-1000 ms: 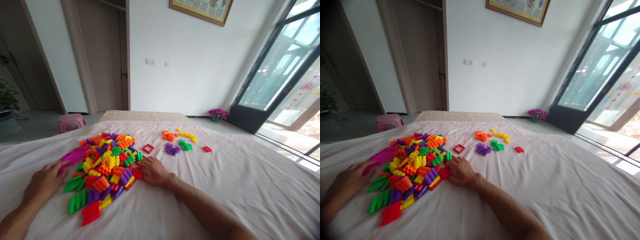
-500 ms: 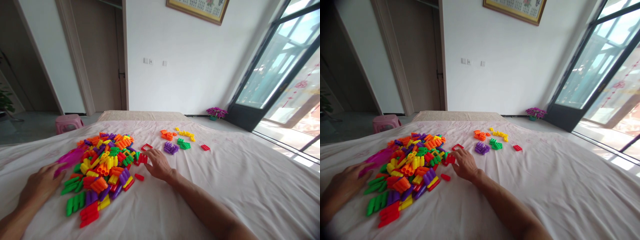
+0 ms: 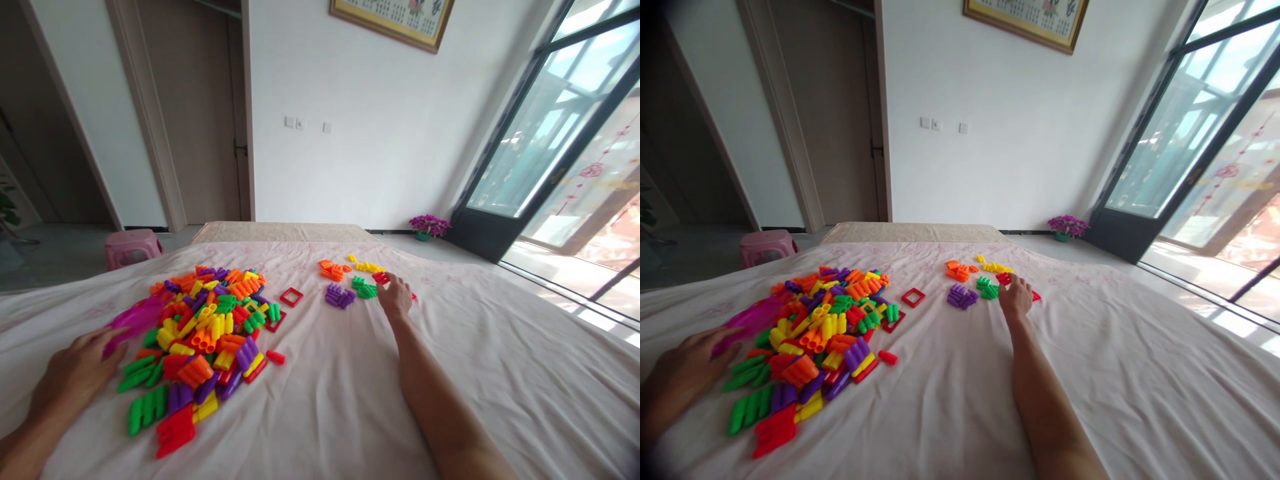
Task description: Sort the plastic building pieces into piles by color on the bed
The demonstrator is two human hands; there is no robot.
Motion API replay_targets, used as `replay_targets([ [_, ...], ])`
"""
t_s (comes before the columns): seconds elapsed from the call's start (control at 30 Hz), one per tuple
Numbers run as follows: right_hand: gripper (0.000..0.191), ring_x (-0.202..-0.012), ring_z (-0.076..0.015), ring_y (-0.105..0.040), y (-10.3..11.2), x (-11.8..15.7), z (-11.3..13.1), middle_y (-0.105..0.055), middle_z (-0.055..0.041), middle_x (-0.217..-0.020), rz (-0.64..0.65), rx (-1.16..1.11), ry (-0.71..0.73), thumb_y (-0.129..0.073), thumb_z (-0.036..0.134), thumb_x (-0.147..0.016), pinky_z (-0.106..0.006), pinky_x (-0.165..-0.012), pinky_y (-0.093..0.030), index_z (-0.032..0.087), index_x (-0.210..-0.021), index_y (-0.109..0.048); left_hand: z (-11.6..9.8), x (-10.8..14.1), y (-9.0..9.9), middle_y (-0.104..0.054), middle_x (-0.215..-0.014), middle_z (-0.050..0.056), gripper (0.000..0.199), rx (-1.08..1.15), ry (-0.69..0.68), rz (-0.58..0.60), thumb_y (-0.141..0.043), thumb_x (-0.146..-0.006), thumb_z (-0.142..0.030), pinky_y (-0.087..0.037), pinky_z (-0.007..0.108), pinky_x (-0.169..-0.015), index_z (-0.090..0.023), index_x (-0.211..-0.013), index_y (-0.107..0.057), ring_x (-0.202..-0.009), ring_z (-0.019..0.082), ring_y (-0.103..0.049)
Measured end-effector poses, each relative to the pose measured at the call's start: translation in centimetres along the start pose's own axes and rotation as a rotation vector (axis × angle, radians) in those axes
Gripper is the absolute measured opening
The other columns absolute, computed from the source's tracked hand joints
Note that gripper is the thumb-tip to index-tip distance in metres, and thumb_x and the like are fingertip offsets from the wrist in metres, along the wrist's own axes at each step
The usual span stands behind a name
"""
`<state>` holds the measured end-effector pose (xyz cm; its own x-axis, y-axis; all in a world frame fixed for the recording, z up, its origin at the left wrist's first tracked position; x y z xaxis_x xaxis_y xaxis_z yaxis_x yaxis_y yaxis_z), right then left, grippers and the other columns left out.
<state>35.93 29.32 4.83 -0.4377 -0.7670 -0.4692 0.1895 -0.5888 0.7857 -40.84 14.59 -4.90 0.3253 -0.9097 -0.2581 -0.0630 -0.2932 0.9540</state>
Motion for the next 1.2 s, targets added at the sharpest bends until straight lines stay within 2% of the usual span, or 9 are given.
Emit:
replay_targets([
  [0.2, 0.051, -0.122, -0.0328, -0.055, -0.8, -0.6, -7.6, -0.066, -0.0163, -0.133, 0.063, 0.092, -0.237, -0.055, 0.029, -0.091, -0.044, -0.103, -0.040, 0.020, -0.140, -0.065, -0.1, 0.1, 0.0, -0.063, -0.140, 0.018, 0.062, 0.013, 0.009, 0.009, -0.031, -0.097, -0.052, -0.045, 0.045, -0.104, -0.016, -0.134, -0.066, -0.123, 0.032, -0.061],
  [0.3, 0.052, -0.127, -0.0342, -0.051, -0.8, -0.5, -8.6, -0.063, -0.0143, -0.140, 0.041, 0.056, -0.275, -0.056, 0.028, -0.089, -0.045, -0.105, -0.040, 0.022, -0.139, -0.066, -0.3, 0.2, 0.2, -0.063, -0.140, 0.019, 0.062, 0.012, 0.003, 0.001, -0.030, -0.098, -0.052, -0.044, 0.044, -0.105, -0.016, -0.134, -0.065, -0.124, 0.032, -0.060],
  [0.37, 0.049, -0.127, -0.0335, -0.051, -0.5, -0.4, -7.8, -0.062, -0.0120, -0.142, -0.009, 0.011, -0.240, -0.055, 0.027, -0.089, -0.044, -0.107, -0.040, 0.023, -0.136, -0.069, -0.3, 0.3, 0.3, -0.063, -0.140, 0.019, 0.062, 0.009, 0.011, 0.010, -0.030, -0.098, -0.052, -0.045, 0.044, -0.105, -0.016, -0.135, -0.065, -0.125, 0.032, -0.060],
  [0.5, 0.045, -0.123, -0.0292, -0.054, -0.5, 0.2, -3.2, -0.066, -0.0085, -0.136, -0.069, -0.095, -0.058, -0.051, 0.020, -0.088, -0.042, -0.109, -0.040, 0.023, -0.127, -0.072, -0.3, 0.2, 0.3, -0.063, -0.141, 0.020, 0.064, -0.006, 0.012, 0.027, -0.028, -0.098, -0.051, -0.044, 0.044, -0.106, -0.014, -0.136, -0.064, -0.128, 0.033, -0.059],
  [0.6, 0.039, -0.118, -0.0263, -0.060, -1.4, 1.6, 2.4, -0.070, -0.0088, -0.127, 0.007, -0.243, 0.171, -0.052, 0.019, -0.086, -0.040, -0.104, -0.046, 0.021, -0.118, -0.075, -0.6, 0.3, 0.5, -0.062, -0.142, 0.020, 0.063, -0.025, 0.005, 0.028, -0.029, -0.099, -0.049, -0.043, 0.044, -0.107, -0.013, -0.137, -0.062, -0.129, 0.033, -0.058],
  [0.7, 0.030, -0.101, -0.0230, -0.068, -2.5, 4.7, 8.8, -0.076, -0.0084, -0.111, 0.209, -0.428, 0.420, -0.055, 0.019, -0.087, -0.036, -0.095, -0.052, 0.020, -0.107, -0.077, -0.8, 0.5, 0.8, -0.061, -0.143, 0.021, 0.063, -0.031, 0.018, 0.033, -0.027, -0.099, -0.049, -0.043, 0.044, -0.108, -0.012, -0.136, -0.063, -0.128, 0.033, -0.059],
  [0.87, 0.018, -0.079, -0.0180, -0.070, -2.1, 13.5, 17.7, -0.078, -0.0065, -0.095, 0.646, -0.656, 0.771, -0.067, 0.027, -0.089, -0.029, -0.074, -0.055, 0.019, -0.100, -0.078, -1.2, 0.7, 1.4, -0.063, -0.142, 0.019, 0.060, -0.009, 0.017, 0.019, -0.031, -0.098, -0.046, -0.043, 0.042, -0.110, -0.013, -0.137, -0.063, -0.130, 0.030, -0.059],
  [1.03, 0.025, -0.075, -0.0150, -0.069, -0.9, 20.2, 21.4, -0.077, -0.0038, -0.091, 0.890, -0.705, 0.947, -0.076, 0.037, -0.088, -0.024, -0.068, -0.052, 0.019, -0.106, -0.078, -1.3, 0.7, 1.4, -0.063, -0.140, 0.020, 0.060, 0.002, 0.009, 0.011, -0.032, -0.098, -0.046, -0.043, 0.044, -0.109, -0.013, -0.137, -0.064, -0.129, 0.031, -0.059],
  [1.2, 0.038, -0.086, -0.0177, -0.070, -0.1, 23.4, 22.7, -0.076, -0.0041, -0.097, 0.846, -0.575, 1.173, -0.079, 0.050, -0.085, -0.026, -0.079, -0.052, 0.023, -0.111, -0.077, -0.9, 0.6, 1.0, -0.062, -0.141, 0.021, 0.065, -0.010, 0.000, 0.007, -0.027, -0.099, -0.049, -0.043, 0.044, -0.109, -0.011, -0.137, -0.063, -0.129, 0.033, -0.059],
])
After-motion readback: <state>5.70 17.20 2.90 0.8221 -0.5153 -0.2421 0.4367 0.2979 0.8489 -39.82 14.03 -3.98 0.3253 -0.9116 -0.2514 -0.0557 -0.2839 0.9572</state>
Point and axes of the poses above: each hand's wrist, its own x-axis away from the middle knuckle, its own y-axis out of the back of the hand, z = x × y, the point moved 9 cm from there along -x, towards the middle knuckle
